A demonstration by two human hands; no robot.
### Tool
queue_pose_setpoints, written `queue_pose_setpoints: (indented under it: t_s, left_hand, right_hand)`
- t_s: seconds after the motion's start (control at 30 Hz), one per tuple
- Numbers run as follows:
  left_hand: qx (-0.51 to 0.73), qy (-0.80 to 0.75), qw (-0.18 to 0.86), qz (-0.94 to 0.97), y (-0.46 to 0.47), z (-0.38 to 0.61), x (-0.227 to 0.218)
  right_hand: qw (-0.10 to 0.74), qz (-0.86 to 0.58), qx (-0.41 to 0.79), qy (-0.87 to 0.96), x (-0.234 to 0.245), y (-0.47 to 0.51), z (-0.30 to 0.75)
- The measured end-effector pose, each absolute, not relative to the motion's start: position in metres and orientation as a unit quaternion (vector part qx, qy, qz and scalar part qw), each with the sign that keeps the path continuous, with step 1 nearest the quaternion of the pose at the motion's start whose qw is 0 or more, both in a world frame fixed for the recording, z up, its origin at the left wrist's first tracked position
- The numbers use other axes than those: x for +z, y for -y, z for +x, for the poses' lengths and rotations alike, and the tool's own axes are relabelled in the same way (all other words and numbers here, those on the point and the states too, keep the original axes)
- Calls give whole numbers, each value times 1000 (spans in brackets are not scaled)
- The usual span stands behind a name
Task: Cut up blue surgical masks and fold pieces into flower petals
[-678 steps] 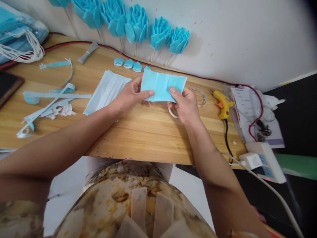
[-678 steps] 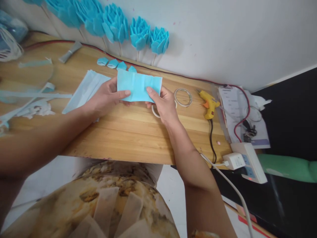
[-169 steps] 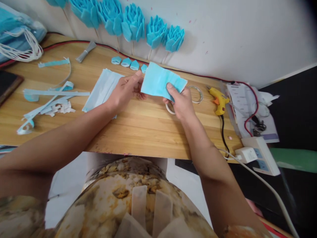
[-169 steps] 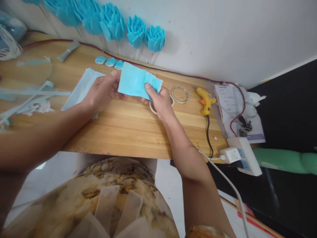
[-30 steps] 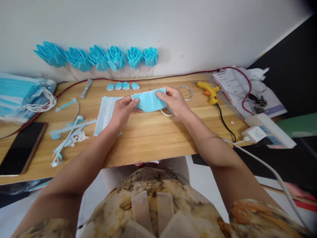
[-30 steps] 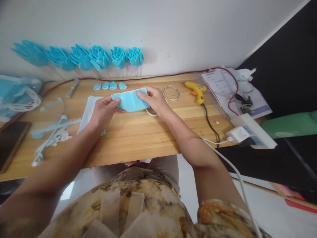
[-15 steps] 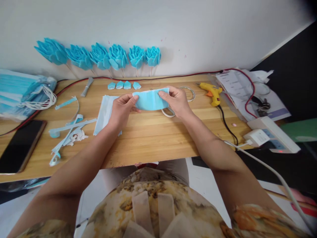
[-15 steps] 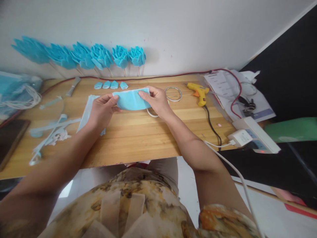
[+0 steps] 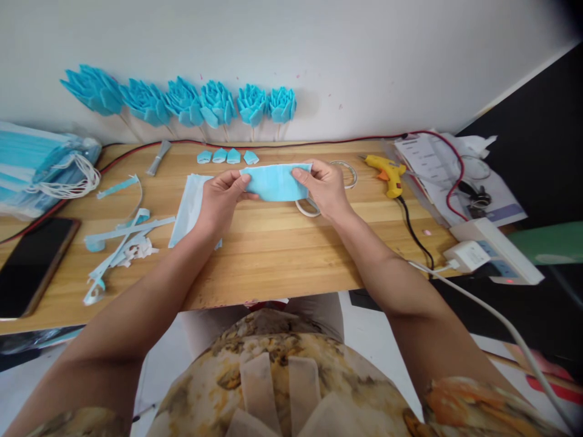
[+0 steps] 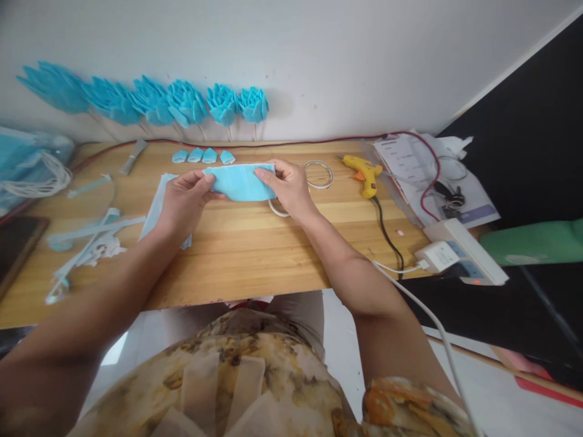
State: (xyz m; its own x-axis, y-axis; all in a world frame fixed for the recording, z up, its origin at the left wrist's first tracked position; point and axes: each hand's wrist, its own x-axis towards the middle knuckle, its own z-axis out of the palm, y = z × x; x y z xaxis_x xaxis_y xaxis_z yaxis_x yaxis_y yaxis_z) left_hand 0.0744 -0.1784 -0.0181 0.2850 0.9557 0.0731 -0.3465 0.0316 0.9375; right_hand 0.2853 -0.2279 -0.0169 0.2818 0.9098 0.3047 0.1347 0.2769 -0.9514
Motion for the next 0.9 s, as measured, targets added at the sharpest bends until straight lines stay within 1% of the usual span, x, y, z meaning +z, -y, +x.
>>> queue_pose_setpoints:
  t_s: [0.33,0.9]
  left_hand:
    - [516,-344,625,474,178,76,-15]
    - [487,-311,652,491,181,77,-16]
  right_hand:
    - [615,-505,311,520,-21,227,286]
    - [600,-533,281,526,-21,228,286]
